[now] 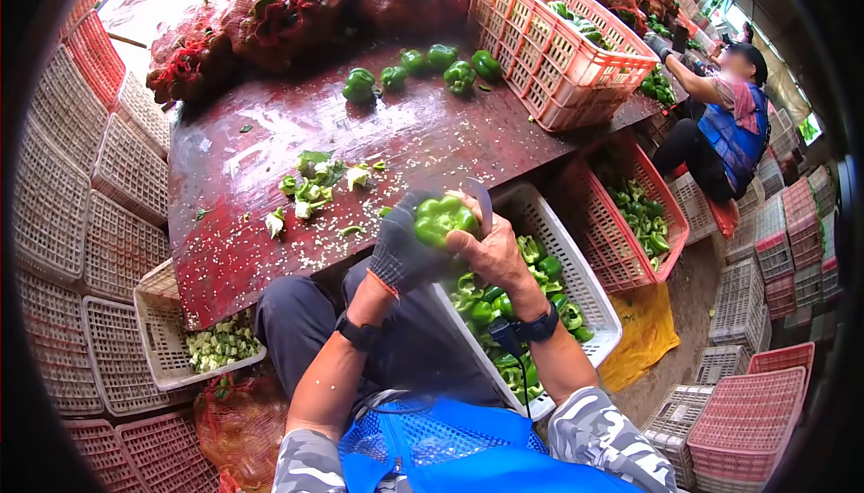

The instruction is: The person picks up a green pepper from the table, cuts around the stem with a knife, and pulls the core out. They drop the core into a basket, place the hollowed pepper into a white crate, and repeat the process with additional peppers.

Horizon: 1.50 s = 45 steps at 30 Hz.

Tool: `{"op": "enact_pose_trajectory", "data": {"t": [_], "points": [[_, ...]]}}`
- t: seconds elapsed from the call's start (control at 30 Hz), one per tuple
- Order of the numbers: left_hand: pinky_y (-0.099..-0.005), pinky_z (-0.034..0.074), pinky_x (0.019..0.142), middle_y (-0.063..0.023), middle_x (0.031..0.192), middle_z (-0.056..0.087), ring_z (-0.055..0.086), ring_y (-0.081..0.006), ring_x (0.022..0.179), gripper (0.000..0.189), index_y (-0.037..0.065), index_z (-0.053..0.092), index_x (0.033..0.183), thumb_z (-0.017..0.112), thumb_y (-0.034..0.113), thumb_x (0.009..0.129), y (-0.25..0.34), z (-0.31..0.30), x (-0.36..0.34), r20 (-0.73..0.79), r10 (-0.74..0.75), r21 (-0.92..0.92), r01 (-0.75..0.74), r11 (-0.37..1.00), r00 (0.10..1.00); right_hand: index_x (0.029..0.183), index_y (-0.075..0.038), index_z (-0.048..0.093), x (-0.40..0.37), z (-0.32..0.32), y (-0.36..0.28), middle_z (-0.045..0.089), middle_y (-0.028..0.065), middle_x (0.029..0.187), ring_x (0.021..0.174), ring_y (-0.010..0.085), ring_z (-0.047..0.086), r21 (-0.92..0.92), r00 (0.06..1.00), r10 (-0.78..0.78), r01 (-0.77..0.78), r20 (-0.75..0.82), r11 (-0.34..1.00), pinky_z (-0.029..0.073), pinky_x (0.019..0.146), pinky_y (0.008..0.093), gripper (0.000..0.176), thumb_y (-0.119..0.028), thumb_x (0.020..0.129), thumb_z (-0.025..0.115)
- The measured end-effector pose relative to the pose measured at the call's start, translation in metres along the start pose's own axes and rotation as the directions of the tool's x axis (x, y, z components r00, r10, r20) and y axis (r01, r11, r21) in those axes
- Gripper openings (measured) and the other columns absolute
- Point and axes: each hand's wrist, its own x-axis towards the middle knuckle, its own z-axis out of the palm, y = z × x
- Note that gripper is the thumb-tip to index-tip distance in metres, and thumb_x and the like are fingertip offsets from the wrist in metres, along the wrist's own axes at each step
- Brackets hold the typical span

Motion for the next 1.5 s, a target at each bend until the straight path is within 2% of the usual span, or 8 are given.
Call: {"op": "enact_pose_trajectory", "data": {"t": [0.37, 0.63, 0.83, 0.97, 1.03, 1.23, 1.33, 1.5], "points": [[-0.033, 0.056, 0.075, -0.0096, 0.09, 0.073, 0.069, -0.015, 0.079, 0.056, 0.004, 0.067, 0.112, 0.087, 0.019, 0.062, -0.012, -0.004, -0.001, 0.142, -0.034, -0.136, 0.053, 0.989, 0.989, 0.131, 0.005, 0.06, -0.02, -0.006, 0.004, 0.07, 0.0051, 0.113, 0.102, 0.0109, 0.062, 0.189, 0.994, 0.107, -0.103, -0.008, 0.977, 0.049, 0.094, 0.0277, 0.049, -0.016, 0.088, 0.072], [-0.0357, 0.056, 0.068, -0.0086, 0.095, 0.074, 0.071, -0.0278, 0.077, 0.03, 0.01, 0.072, 0.111, 0.069, 0.02, 0.084, -0.036, 0.008, 0.003, 0.201, 0.424, 0.376, -0.469, 0.799, 0.883, 0.132, 0.003, 0.059, -0.031, -0.014, 0.007, 0.068, 0.0016, 0.096, 0.082, 0.0069, 0.061, 0.337, 0.979, 0.199, -0.173, -0.045, 0.926, 0.052, 0.076, 0.024, 0.052, -0.024, 0.089, 0.067], [-0.0316, 0.054, 0.068, -0.006, 0.093, 0.067, 0.066, -0.016, 0.085, 0.032, 0.001, 0.064, 0.111, 0.074, 0.015, 0.083, -0.107, 0.04, -0.008, 0.119, 0.154, 0.006, -0.156, 0.988, 0.981, 0.141, -0.001, 0.049, -0.05, -0.026, 0.028, 0.067, 0.0066, 0.104, 0.091, 0.0164, 0.068, 0.664, 0.979, 0.176, -0.061, -0.108, 0.745, 0.059, 0.08, 0.032, 0.057, -0.025, 0.092, 0.067], [-0.0357, 0.054, 0.088, -0.013, 0.112, 0.071, 0.07, -0.0255, 0.098, 0.046, -0.001, 0.064, 0.122, 0.073, 0.014, 0.079, -0.062, 0.02, 0.008, 0.385, -0.268, -0.715, 0.469, 0.518, 0.883, 0.134, 0.0, 0.058, -0.08, -0.062, 0.026, 0.067, 0.0053, 0.105, 0.089, 0.0127, 0.065, 0.415, 0.93, 0.279, -0.161, -0.24, 0.896, 0.054, 0.078, 0.0278, 0.054, -0.034, 0.092, 0.064], [-0.0359, 0.054, 0.089, -0.012, 0.118, 0.07, 0.07, -0.0263, 0.101, 0.052, 0.001, 0.061, 0.127, 0.074, 0.019, 0.081, -0.07, 0.021, 0.007, 0.219, 0.169, 0.02, -0.178, 0.984, 0.961, 0.122, 0.0, 0.067, -0.105, -0.091, 0.024, 0.069, 0.0036, 0.095, 0.083, 0.0101, 0.064, 0.101, 0.897, 0.325, -0.308, -0.301, 0.946, 0.052, 0.075, 0.0263, 0.044, -0.03, 0.09, 0.065], [-0.0378, 0.054, 0.093, -0.0154, 0.119, 0.069, 0.067, -0.0358, 0.107, 0.051, 0.004, 0.065, 0.124, 0.072, 0.024, 0.078, -0.072, 0.03, 0.007, 0.508, 0.402, 0.126, -0.528, 0.84, 0.762, 0.106, -0.002, 0.075, -0.155, -0.139, -0.005, 0.072, 0.0171, 0.08, 0.078, 0.0272, 0.072, -0.867, 0.864, 0.194, -0.488, -0.464, 0.099, 0.055, 0.075, 0.0401, 0.05, -0.044, 0.08, 0.08], [-0.0393, 0.055, 0.09, -0.0121, 0.116, 0.071, 0.069, -0.0331, 0.103, 0.036, 0.009, 0.071, 0.111, 0.074, 0.025, 0.078, -0.116, 0.042, -0.005, 0.674, 0.329, 0.056, -0.49, 0.87, 0.662, 0.116, 0.002, 0.07, -0.13, -0.108, -0.022, 0.074, 0.0152, 0.096, 0.09, 0.0276, 0.072, -0.71, 0.945, 0.036, -0.27, -0.326, 0.651, 0.058, 0.075, 0.0393, 0.051, -0.029, 0.079, 0.085], [-0.0402, 0.053, 0.068, -0.008, 0.087, 0.071, 0.068, -0.0322, 0.077, 0.018, 0.013, 0.072, 0.093, 0.075, 0.023, 0.078, -0.11, 0.043, -0.01, 0.719, 0.431, 0.074, -0.676, 0.733, 0.545, 0.121, -0.006, 0.068, -0.073, -0.047, -0.018, 0.067, 0.0138, 0.117, 0.105, 0.0326, 0.066, -0.825, 0.948, -0.259, 0.294, 0.187, 0.483, 0.055, 0.09, 0.04, 0.054, -0.019, 0.072, 0.084]]}}
